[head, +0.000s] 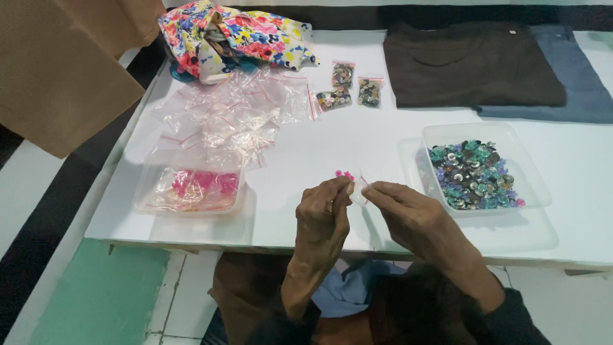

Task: The person sorts colorful buttons from a plastic container into small ziplock bags. They pick buttons from the container, place them on the table, and then transfer them into the bags.

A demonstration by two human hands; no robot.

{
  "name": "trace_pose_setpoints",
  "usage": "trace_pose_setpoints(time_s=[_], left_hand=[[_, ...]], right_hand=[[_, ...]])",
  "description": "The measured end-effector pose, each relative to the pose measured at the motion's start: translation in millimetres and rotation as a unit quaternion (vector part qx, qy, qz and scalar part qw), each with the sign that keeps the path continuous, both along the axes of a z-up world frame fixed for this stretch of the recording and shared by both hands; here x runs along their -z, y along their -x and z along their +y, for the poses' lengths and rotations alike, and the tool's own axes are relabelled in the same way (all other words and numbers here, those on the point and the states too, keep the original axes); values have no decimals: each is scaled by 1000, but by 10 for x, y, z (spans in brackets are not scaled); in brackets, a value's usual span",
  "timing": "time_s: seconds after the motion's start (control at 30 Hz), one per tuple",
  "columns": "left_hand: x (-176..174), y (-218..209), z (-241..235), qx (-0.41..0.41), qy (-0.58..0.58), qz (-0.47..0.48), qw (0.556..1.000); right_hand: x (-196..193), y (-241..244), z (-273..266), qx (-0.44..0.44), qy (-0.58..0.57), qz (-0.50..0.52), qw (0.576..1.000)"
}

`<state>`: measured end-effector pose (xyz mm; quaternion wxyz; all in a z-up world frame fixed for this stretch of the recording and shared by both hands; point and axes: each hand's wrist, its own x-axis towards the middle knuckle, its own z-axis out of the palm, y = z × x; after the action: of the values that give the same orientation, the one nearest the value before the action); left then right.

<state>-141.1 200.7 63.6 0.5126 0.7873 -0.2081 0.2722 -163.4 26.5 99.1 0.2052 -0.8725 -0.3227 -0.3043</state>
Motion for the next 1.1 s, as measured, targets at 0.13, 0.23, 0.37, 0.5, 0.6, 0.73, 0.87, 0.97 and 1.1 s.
trace_pose_setpoints(time_s=[0.13,0.23,0.37,0.5,0.6,0.73,0.87,0.97,1.1], left_hand=[[-109,56,-4,7,-20,0,1000],[-257,89,32,33,-102,-56,993],[-254,21,99,62,-252,-101,960],[-203,-42,116,48,-366,-110,923],[-119,-54,85,70,-369,-92,922],[-348,64,144,74,-400,-132,904],[-225,-6,201,54,-399,-153,903],[-217,-31,236,76,-374,-138,914],[-256,-32,297,98,-352,-145,920]], right_hand=[[67,-56,-192,29,64,-44,997],[61,-104,-280,40,91,-63,993],[75,-105,-353,18,130,-70,989],[102,-90,-366,-8,141,-87,986],[89,-72,-341,-13,144,-80,986],[27,-45,-415,-81,158,23,984],[116,-55,-385,-46,156,-8,987],[86,-54,-306,-1,153,-55,987],[2,-53,-241,-3,154,-41,987]])
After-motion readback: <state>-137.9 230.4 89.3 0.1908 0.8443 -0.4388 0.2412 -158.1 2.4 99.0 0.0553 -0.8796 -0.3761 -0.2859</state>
